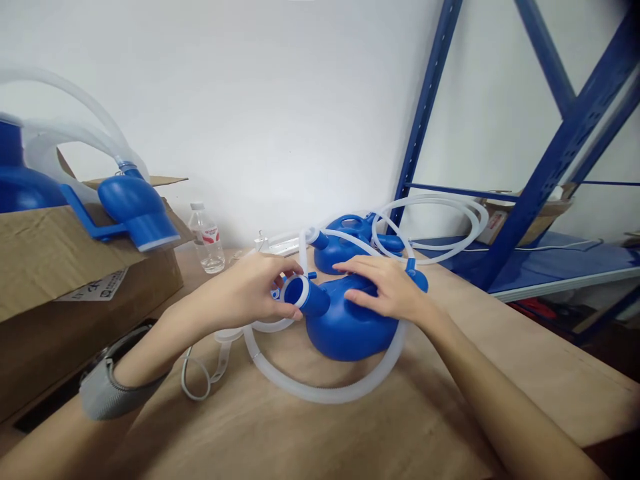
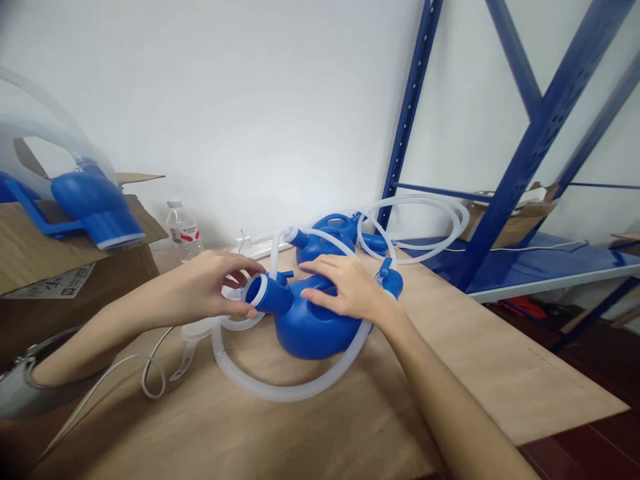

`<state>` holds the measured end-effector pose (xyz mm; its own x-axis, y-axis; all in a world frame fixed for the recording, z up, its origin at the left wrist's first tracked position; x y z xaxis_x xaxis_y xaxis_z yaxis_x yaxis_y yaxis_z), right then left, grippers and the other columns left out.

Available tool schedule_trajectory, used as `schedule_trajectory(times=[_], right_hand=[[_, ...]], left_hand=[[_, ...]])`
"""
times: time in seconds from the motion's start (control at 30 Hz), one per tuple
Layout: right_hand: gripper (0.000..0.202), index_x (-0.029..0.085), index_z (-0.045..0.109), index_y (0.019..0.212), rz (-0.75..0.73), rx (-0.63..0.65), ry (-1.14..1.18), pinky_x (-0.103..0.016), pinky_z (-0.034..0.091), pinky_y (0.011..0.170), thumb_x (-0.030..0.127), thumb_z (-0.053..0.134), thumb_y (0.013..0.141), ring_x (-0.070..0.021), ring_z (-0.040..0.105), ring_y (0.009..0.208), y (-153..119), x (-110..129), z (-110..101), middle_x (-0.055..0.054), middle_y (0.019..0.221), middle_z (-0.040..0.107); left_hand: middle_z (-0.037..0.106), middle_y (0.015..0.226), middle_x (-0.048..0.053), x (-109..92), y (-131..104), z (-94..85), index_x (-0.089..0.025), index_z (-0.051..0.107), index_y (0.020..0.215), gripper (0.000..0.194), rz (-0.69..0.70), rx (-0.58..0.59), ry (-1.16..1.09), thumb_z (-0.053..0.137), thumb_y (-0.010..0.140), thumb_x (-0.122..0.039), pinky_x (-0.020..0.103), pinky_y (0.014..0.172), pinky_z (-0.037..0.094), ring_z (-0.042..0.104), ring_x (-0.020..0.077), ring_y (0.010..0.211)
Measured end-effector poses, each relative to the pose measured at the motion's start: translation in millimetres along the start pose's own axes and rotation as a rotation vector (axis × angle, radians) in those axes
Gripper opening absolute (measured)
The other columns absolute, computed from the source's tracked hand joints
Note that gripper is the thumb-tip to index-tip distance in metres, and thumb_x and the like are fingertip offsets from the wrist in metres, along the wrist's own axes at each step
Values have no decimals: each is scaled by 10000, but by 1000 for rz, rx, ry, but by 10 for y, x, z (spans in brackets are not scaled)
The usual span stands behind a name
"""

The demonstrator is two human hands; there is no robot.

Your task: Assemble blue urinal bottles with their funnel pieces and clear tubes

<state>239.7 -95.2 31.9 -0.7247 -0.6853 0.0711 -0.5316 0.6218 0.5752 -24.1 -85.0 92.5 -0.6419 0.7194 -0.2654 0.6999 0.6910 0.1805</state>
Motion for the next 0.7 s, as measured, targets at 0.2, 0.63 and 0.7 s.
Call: schedule_trajectory(times=[0.2, 0.63, 0.7], right_hand=[[474, 226, 736, 1235, 111, 140, 25, -486, 546, 970, 600, 587, 985, -331, 729, 1110, -29, -138, 34, -96, 1217, 781], [472, 262, 782, 1174, 196, 166, 52, -480, 574, 890, 645, 619, 952, -339, 750, 1031, 20, -103, 53, -87, 1153, 801], [444, 277, 782, 1174, 200, 180, 53, -463, 573, 870, 630, 630, 953, -328, 751, 1017, 23, -104, 49, -70, 1147, 804]], left_hand=[[779, 1006, 55, 15, -6, 19, -197, 728, 1197, 493, 11, 16, -23, 849, 792, -450, 323, 764, 517, 731, 243, 896], [680, 1127, 71, -49, -29, 113, -188, 637, 1100, 317, 248, -8, 218, 633, 832, -18, 322, 720, 455, 650, 230, 908], [683, 1149, 76, -30, -29, 112, -189, 643, 1137, 352, 248, -6, 201, 639, 828, -21, 322, 723, 461, 652, 231, 911]])
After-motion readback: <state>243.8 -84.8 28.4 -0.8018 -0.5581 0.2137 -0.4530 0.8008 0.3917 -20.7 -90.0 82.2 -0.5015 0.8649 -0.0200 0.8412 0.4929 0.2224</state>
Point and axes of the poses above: each hand's wrist, its own y-axis towards the middle knuckle, its own z-axis out of the palm, x = y × z, the point moved 2 cm from there along y, towards the middle knuckle
